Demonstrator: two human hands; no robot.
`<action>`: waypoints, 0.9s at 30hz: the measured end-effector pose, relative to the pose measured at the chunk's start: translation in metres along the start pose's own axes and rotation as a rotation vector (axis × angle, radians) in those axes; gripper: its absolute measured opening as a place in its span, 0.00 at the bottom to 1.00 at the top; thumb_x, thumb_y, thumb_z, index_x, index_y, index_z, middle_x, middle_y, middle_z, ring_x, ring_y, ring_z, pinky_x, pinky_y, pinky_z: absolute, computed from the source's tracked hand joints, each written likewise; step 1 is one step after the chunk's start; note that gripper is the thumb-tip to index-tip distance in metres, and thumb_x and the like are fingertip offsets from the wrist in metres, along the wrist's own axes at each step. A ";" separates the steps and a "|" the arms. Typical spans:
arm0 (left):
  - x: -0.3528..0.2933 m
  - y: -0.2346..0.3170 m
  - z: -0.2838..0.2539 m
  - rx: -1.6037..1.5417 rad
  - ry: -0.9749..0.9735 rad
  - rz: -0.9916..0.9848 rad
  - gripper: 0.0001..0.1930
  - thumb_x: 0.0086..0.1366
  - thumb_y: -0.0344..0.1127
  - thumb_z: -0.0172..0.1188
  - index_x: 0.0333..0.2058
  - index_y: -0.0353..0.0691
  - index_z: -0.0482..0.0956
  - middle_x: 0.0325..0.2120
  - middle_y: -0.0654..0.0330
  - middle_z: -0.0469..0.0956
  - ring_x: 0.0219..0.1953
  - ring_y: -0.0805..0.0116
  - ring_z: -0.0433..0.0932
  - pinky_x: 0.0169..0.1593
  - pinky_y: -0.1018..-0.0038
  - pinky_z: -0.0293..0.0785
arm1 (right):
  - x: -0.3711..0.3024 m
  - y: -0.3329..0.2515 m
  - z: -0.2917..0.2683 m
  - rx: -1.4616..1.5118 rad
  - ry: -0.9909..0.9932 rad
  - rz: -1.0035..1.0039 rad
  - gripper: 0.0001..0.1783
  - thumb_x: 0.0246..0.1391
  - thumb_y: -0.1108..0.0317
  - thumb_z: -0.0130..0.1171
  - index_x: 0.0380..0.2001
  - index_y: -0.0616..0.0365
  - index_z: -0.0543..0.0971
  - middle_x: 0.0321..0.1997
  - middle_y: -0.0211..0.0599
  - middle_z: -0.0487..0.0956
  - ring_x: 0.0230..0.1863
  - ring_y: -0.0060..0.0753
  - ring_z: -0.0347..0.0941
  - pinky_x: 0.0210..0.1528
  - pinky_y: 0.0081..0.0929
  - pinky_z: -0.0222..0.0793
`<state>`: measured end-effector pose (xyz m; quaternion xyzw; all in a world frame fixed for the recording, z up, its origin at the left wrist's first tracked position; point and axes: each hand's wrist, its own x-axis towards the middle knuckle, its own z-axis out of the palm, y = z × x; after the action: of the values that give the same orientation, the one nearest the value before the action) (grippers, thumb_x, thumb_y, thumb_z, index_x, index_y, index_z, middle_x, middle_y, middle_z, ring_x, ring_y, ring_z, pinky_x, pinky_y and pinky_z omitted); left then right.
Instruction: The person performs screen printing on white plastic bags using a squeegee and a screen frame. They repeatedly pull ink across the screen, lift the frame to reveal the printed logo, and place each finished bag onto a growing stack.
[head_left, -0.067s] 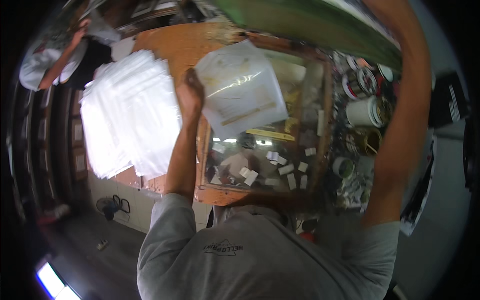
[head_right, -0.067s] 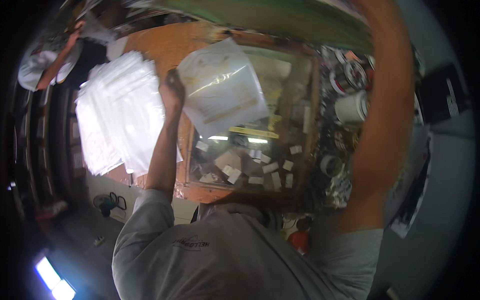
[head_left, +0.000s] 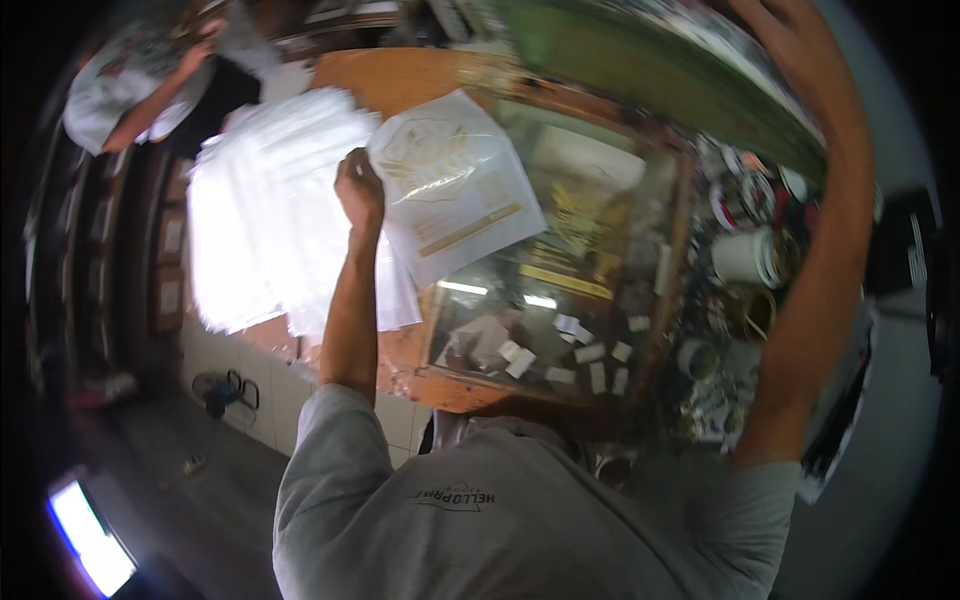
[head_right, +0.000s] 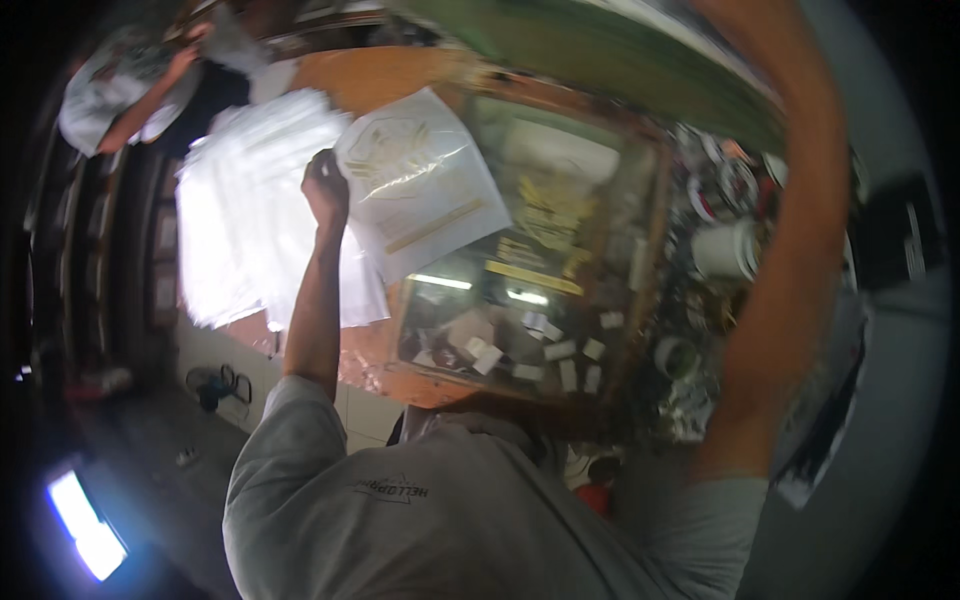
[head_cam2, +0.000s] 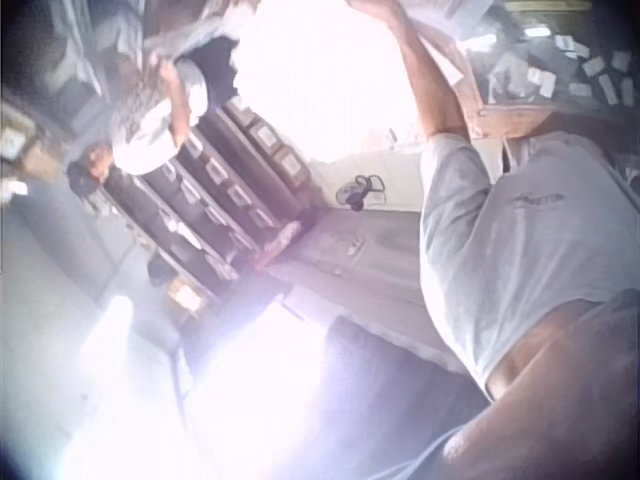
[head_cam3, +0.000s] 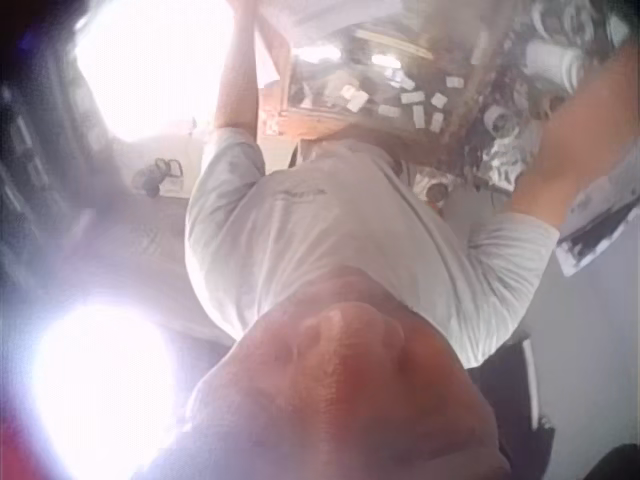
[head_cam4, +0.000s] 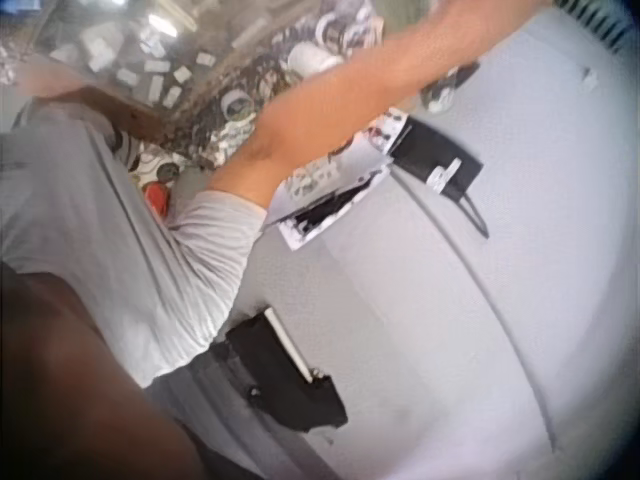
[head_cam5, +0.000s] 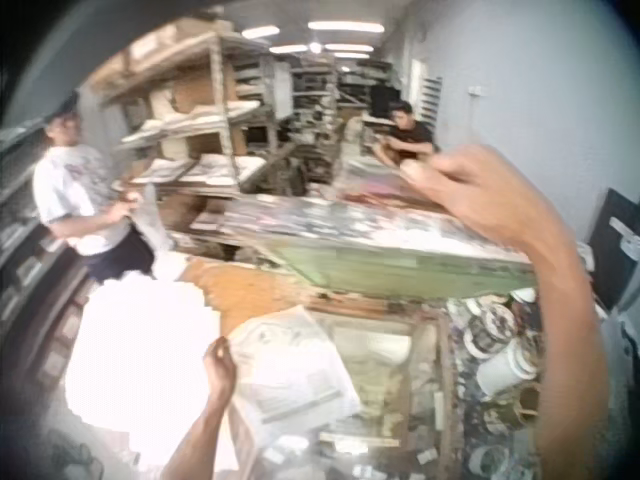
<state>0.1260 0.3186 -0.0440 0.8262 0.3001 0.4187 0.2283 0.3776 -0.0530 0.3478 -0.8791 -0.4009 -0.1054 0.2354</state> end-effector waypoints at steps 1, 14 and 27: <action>0.018 -0.030 -0.033 0.110 0.030 -0.060 0.10 0.72 0.31 0.56 0.43 0.33 0.85 0.37 0.42 0.84 0.41 0.42 0.83 0.47 0.57 0.79 | -0.002 0.033 -0.003 0.079 -0.050 0.025 0.30 0.62 0.44 0.62 0.51 0.62 0.83 0.47 0.46 0.84 0.54 0.37 0.78 0.61 0.33 0.66; -0.199 0.003 -0.070 0.395 -0.687 0.198 0.31 0.75 0.56 0.48 0.73 0.57 0.63 0.77 0.43 0.44 0.79 0.39 0.35 0.67 0.19 0.29 | -0.016 0.034 0.012 -0.141 0.112 0.156 0.44 0.61 0.30 0.57 0.56 0.65 0.81 0.56 0.46 0.82 0.54 0.36 0.79 0.61 0.31 0.69; -0.245 0.225 0.116 -0.012 -0.920 0.690 0.32 0.74 0.54 0.51 0.73 0.52 0.63 0.77 0.47 0.49 0.79 0.44 0.40 0.71 0.26 0.31 | -0.041 -0.003 -0.001 -0.305 -0.091 0.052 0.37 0.66 0.41 0.50 0.31 0.73 0.85 0.29 0.57 0.83 0.29 0.47 0.80 0.35 0.42 0.78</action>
<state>0.1755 -0.0260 -0.1017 0.9720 -0.1196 0.0681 0.1904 0.3489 -0.0791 0.3345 -0.9186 -0.3675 -0.1187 0.0836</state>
